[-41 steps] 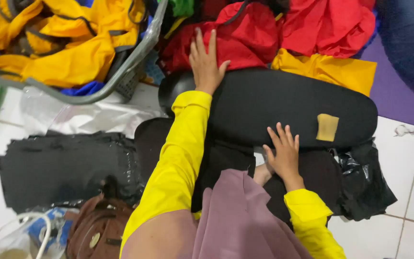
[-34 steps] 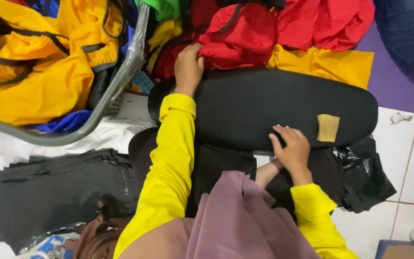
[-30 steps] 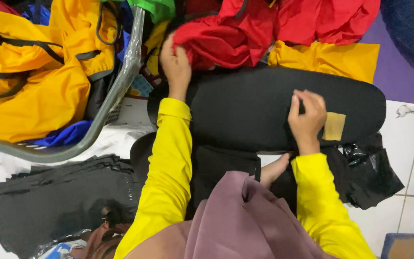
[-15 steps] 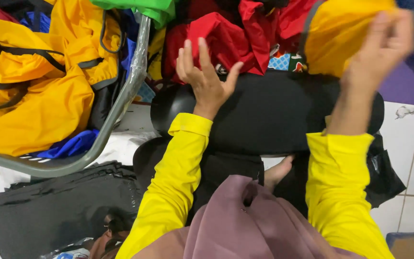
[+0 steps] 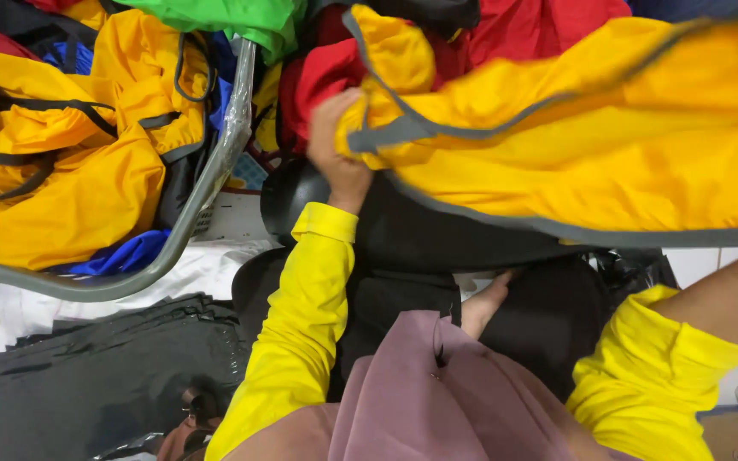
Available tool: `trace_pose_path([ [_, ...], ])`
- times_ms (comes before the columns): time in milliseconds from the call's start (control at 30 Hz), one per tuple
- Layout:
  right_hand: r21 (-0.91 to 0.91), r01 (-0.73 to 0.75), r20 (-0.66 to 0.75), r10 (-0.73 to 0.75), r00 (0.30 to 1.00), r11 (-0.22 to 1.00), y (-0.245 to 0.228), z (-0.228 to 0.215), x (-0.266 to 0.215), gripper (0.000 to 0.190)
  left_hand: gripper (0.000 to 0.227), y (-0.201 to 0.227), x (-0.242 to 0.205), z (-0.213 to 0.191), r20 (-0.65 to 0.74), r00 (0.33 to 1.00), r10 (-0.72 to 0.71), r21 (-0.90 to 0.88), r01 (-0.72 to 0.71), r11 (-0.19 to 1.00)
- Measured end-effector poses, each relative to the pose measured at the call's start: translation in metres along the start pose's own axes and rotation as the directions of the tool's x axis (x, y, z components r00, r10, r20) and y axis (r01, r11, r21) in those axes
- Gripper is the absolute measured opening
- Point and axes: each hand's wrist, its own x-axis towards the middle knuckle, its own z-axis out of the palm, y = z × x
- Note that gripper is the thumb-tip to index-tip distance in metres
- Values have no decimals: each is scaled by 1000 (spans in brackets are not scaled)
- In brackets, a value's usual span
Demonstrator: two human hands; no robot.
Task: The person trims excess material from a yellow fabric cover using scissors, folds the cover into a square, and places it into a clear plastic bag followed by a black mailing envelope.
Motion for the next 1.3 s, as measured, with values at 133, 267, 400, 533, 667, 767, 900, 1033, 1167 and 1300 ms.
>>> trace_pose_path([
  [133, -92, -247, -30, 246, 969, 965, 77, 16, -31, 22, 20, 35, 39, -47, 50, 985, 165, 228, -172, 958],
  [267, -163, -433, -64, 429, 901, 886, 110, 53, -80, 22, 19, 11, 43, -87, 681, 721, -133, -101, 272, 957],
  [400, -487, 73, 106, -24, 994, 870, 92, 100, -125, 35, 22, 10, 31, -64, 471, 849, -239, -154, 345, 926],
  [533, -617, 183, 160, -107, 981, 765, 65, 140, -141, 56, 26, 44, 21, -19, 446, 894, 38, 188, -135, 973],
  [667, -663, 145, 101, -104, 989, 735, 64, 151, -148, 55, 46, 23, -30, 14, 649, 761, 15, 273, -251, 929],
  [767, -677, 115, 40, -119, 992, 727, 77, 150, -145, 46, 47, -6, -52, 21, 716, 698, 10, 386, -407, 828],
  [900, -670, 50, -87, -145, 986, 741, 90, 145, -140, 34, 26, 3, -23, 2, 740, 659, -134, 346, -202, 916],
  [1033, -618, -208, -333, -13, 943, 758, 107, 137, -135, 24, 40, 3, -5, -18, 715, 665, -216, 405, -141, 903],
  [1167, -580, -191, -317, -3, 948, 792, 123, 136, -137, 20, 62, -4, -8, -23, 744, 609, -274, 408, -89, 909],
  [1300, -570, -44, -284, -146, 948, 821, 112, 142, -136, 18, 98, -7, -13, -18, 785, 559, -268, 426, -172, 888],
])
